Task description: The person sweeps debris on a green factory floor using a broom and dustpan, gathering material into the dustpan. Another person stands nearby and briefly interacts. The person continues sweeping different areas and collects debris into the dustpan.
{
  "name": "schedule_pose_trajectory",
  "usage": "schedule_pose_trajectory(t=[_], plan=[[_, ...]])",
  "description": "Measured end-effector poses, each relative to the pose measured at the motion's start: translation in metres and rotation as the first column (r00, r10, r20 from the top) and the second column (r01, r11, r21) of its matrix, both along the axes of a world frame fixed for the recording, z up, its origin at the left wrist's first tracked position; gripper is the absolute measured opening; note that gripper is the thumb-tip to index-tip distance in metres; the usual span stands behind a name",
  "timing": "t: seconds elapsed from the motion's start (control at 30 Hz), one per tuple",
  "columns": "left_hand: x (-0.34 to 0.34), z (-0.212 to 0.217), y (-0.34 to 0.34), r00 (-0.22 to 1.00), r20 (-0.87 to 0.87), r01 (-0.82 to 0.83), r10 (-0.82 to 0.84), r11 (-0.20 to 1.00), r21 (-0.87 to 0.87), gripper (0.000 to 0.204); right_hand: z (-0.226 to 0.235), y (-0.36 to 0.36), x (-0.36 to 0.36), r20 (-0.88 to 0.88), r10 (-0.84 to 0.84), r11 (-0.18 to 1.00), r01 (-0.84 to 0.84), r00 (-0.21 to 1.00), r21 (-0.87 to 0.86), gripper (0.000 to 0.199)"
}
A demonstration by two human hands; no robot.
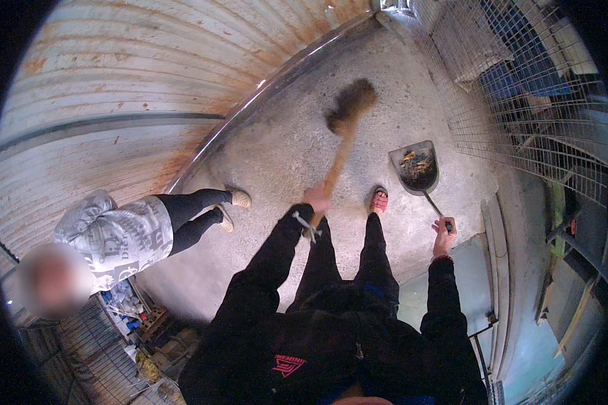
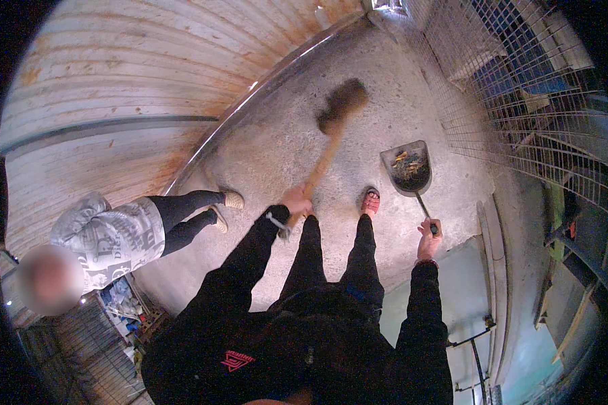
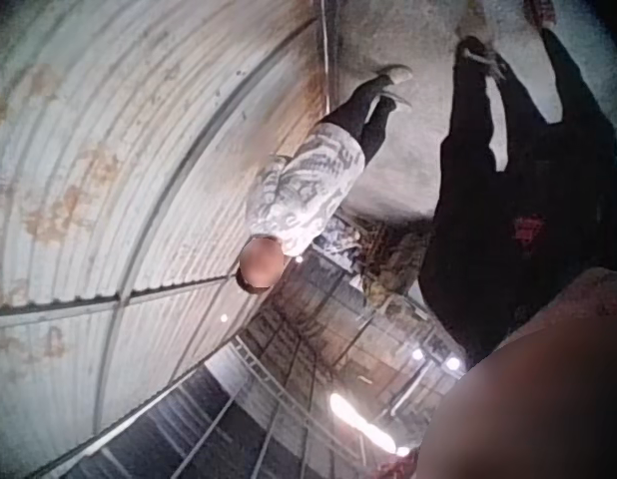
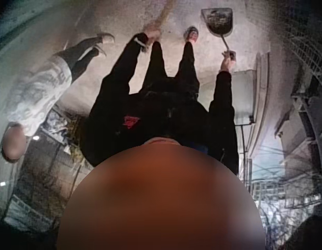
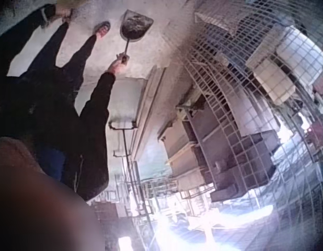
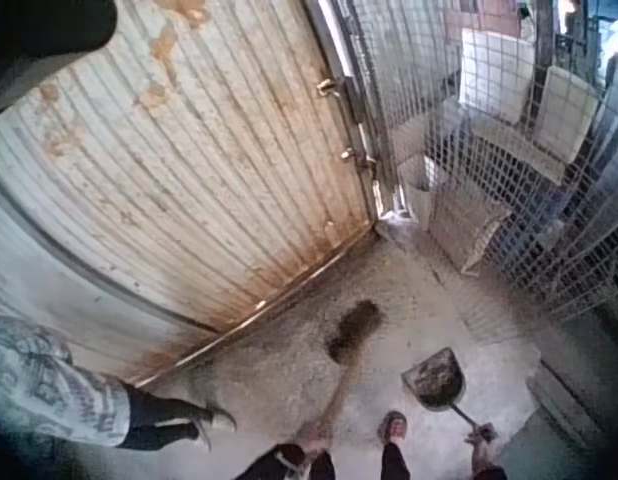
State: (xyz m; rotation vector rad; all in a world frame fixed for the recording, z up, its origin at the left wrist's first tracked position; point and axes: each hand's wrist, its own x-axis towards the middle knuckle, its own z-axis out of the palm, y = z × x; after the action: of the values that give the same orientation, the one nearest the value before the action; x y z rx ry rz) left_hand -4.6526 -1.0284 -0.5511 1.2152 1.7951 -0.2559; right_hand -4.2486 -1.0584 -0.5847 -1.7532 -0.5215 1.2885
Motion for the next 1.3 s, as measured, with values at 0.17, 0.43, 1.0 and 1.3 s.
schedule_pose_trajectory(t=[0.17, 0.43, 1.0, 1.3], plan=[[0.012, 0.059, -0.021, 0.943, 0.263, 0.221, -0.202, 0.974, -0.044, 0.067, 0.008, 0.004, 0.004, 0.097, 0.121, 0.993, -0.121, 0.988, 0.003, 0.020], [-0.046, 0.189, 0.000, 0.943, 0.330, 0.030, 0.035, 0.981, -0.191, 0.068, 0.011, 0.001, 0.011, 0.120, 0.232, 0.973, -0.229, 0.965, -0.041, 0.018], [-0.010, 0.117, -0.146, 0.993, 0.114, 0.045, -0.032, 0.993, -0.110, 0.031, -0.067, 0.000, 0.032, -0.011, 0.134, 0.981, -0.134, 0.991, -0.141, 0.028], [-0.090, 0.232, -0.361, 0.723, 0.291, -0.617, 0.627, 0.775, -0.137, 0.072, -0.033, 0.002, -0.073, 0.200, 0.141, 0.989, -0.126, 0.970, -0.082, 0.028]])
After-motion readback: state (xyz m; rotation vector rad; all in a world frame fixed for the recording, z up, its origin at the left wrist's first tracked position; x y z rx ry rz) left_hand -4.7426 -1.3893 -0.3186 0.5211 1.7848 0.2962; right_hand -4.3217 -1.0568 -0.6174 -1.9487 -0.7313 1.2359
